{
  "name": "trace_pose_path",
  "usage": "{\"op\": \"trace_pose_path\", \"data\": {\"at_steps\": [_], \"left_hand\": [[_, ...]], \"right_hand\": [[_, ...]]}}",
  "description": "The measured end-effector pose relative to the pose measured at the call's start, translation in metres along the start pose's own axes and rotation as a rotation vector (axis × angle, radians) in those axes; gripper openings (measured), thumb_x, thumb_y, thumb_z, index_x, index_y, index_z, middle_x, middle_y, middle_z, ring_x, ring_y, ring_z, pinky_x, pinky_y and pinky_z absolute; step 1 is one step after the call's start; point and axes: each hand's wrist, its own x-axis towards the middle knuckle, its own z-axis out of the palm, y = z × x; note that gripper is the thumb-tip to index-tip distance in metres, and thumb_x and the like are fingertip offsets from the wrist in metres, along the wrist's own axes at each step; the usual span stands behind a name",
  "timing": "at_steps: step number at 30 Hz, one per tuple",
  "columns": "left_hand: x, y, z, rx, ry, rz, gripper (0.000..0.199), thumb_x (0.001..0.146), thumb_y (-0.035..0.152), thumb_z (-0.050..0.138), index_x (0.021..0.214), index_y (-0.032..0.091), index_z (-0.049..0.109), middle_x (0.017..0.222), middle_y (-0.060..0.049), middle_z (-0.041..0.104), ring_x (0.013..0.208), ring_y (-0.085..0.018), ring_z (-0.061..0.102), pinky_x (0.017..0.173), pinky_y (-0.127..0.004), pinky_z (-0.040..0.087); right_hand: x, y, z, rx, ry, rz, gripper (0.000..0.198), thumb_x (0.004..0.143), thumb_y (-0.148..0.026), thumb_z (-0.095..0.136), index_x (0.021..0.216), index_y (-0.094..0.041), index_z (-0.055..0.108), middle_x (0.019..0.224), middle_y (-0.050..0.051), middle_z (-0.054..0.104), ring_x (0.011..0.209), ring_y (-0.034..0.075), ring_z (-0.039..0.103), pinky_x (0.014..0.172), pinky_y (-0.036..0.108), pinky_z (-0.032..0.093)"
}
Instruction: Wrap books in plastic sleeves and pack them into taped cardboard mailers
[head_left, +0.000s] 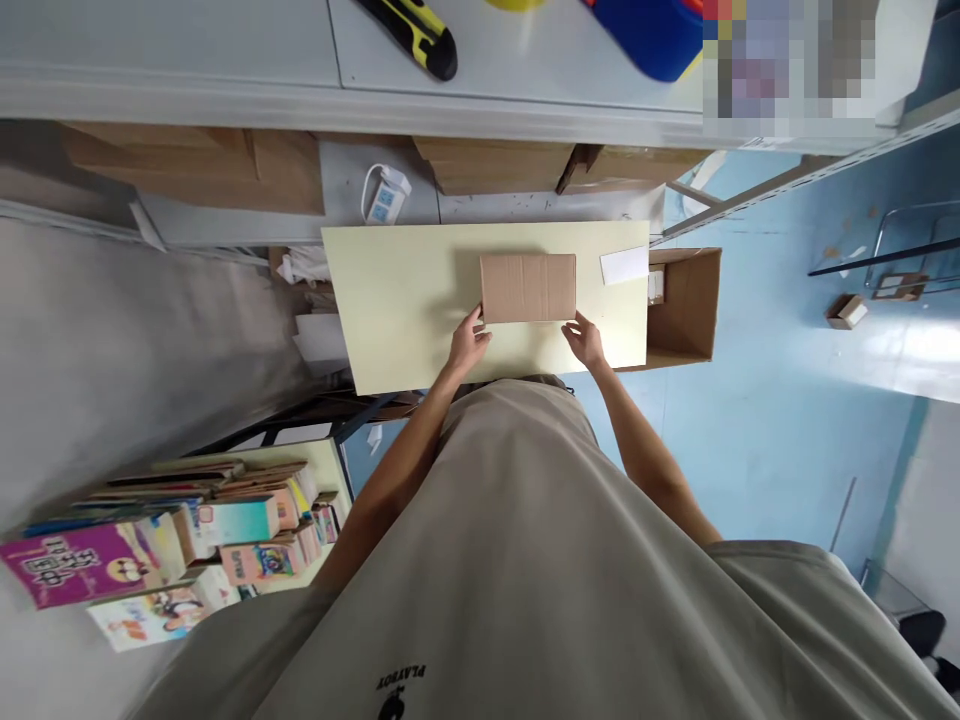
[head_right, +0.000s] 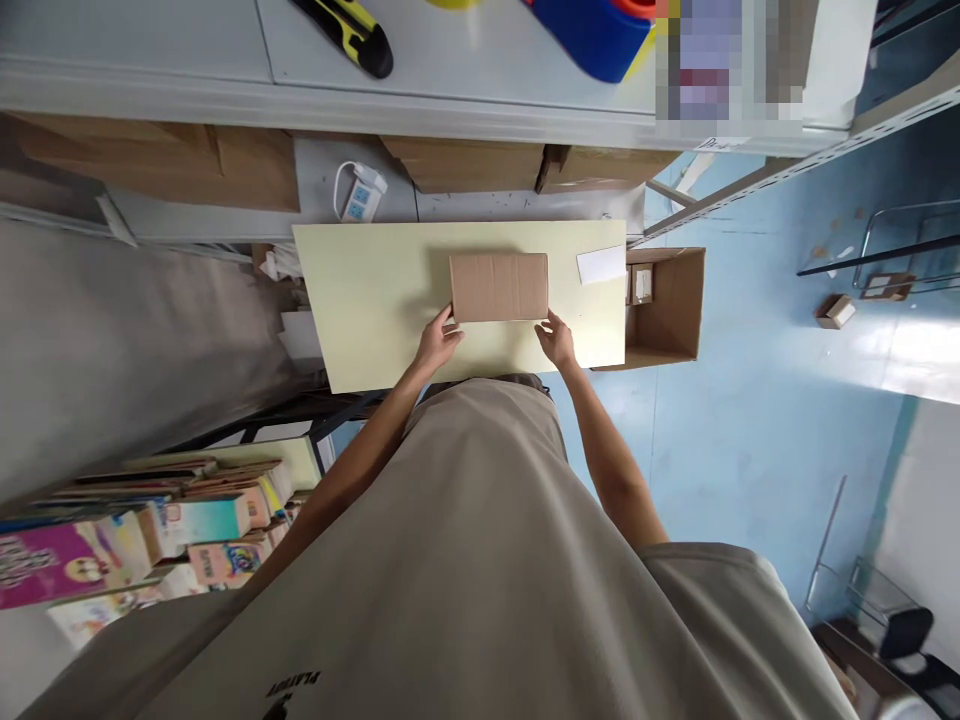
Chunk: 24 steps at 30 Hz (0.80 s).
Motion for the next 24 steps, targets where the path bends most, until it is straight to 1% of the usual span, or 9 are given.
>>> {"op": "trace_pose_path", "data": {"at_steps": [3, 5, 8, 11, 14, 16, 19, 22, 24], "left_hand": [[-0.005, -0.010, -0.005, 0.034, -0.005, -0.025, 0.078, 0.096, 0.008, 0.071, 0.173, 0.018, 0.064, 0.175, -0.023, 0.067, 0.141, -0.035, 0.080, 0.121, -0.052, 0.069], [-0.010, -0.016, -0.009, 0.046, 0.020, 0.006, 0.069, 0.100, 0.010, 0.069, 0.169, 0.020, 0.067, 0.171, -0.022, 0.071, 0.146, -0.034, 0.078, 0.123, -0.052, 0.068], [-0.012, -0.022, -0.014, 0.063, 0.073, 0.077, 0.059, 0.105, 0.016, 0.069, 0.164, 0.022, 0.068, 0.166, -0.020, 0.073, 0.143, -0.033, 0.080, 0.122, -0.051, 0.069], [-0.008, -0.018, -0.016, 0.108, 0.111, 0.140, 0.056, 0.105, 0.018, 0.070, 0.161, 0.020, 0.068, 0.163, -0.022, 0.073, 0.142, -0.034, 0.079, 0.121, -0.050, 0.070], [-0.002, -0.004, -0.017, 0.141, 0.128, 0.184, 0.051, 0.107, 0.023, 0.072, 0.158, 0.022, 0.069, 0.162, -0.021, 0.072, 0.144, -0.033, 0.077, 0.119, -0.049, 0.070], [0.001, 0.010, -0.016, 0.168, 0.150, 0.215, 0.047, 0.109, 0.028, 0.073, 0.156, 0.024, 0.070, 0.161, -0.019, 0.072, 0.145, -0.033, 0.076, 0.120, -0.048, 0.069], [-0.002, 0.038, -0.008, 0.209, 0.205, 0.262, 0.042, 0.112, 0.032, 0.072, 0.153, 0.024, 0.072, 0.162, -0.019, 0.072, 0.149, -0.034, 0.073, 0.124, -0.048, 0.066], [-0.010, 0.070, 0.013, 0.210, 0.234, 0.264, 0.040, 0.115, 0.039, 0.071, 0.153, 0.025, 0.073, 0.164, -0.018, 0.071, 0.154, -0.034, 0.070, 0.127, -0.046, 0.064], [-0.017, 0.091, 0.035, 0.197, 0.205, 0.260, 0.040, 0.118, 0.043, 0.069, 0.154, 0.025, 0.072, 0.164, -0.017, 0.073, 0.154, -0.033, 0.071, 0.128, -0.046, 0.063]], "right_hand": [[-0.008, 0.007, 0.008, 0.027, 0.040, 0.038, 0.091, 0.095, -0.068, 0.077, 0.171, -0.019, 0.068, 0.164, 0.022, 0.077, 0.152, 0.044, 0.076, 0.124, 0.065, 0.068], [-0.018, 0.011, 0.008, 0.037, 0.121, 0.062, 0.094, 0.095, -0.073, 0.077, 0.169, -0.016, 0.069, 0.170, 0.026, 0.072, 0.154, 0.045, 0.074, 0.126, 0.065, 0.067], [-0.035, 0.020, 0.003, 0.034, 0.221, 0.105, 0.094, 0.098, -0.080, 0.074, 0.164, -0.014, 0.072, 0.169, 0.029, 0.072, 0.155, 0.045, 0.074, 0.128, 0.064, 0.065], [-0.046, 0.029, -0.007, 0.016, 0.284, 0.121, 0.090, 0.101, -0.079, 0.071, 0.161, -0.012, 0.074, 0.169, 0.030, 0.071, 0.155, 0.043, 0.074, 0.129, 0.062, 0.065], [-0.045, 0.035, -0.024, -0.002, 0.350, 0.119, 0.082, 0.104, -0.078, 0.069, 0.156, -0.015, 0.076, 0.167, 0.029, 0.073, 0.152, 0.041, 0.074, 0.128, 0.063, 0.064], [-0.035, 0.037, -0.038, -0.020, 0.387, 0.114, 0.075, 0.105, -0.074, 0.070, 0.151, -0.015, 0.078, 0.163, 0.029, 0.076, 0.149, 0.041, 0.075, 0.127, 0.065, 0.063], [-0.008, 0.037, -0.062, -0.078, 0.413, 0.103, 0.067, 0.107, -0.066, 0.072, 0.146, -0.012, 0.077, 0.157, 0.032, 0.077, 0.144, 0.041, 0.076, 0.128, 0.067, 0.061], [0.030, 0.037, -0.087, -0.166, 0.413, 0.064, 0.064, 0.107, -0.061, 0.074, 0.146, -0.010, 0.075, 0.157, 0.034, 0.075, 0.147, 0.044, 0.073, 0.132, 0.070, 0.056], [0.057, 0.039, -0.102, -0.219, 0.417, 0.021, 0.065, 0.107, -0.061, 0.076, 0.147, -0.010, 0.074, 0.158, 0.034, 0.072, 0.151, 0.045, 0.070, 0.136, 0.071, 0.051]]}}
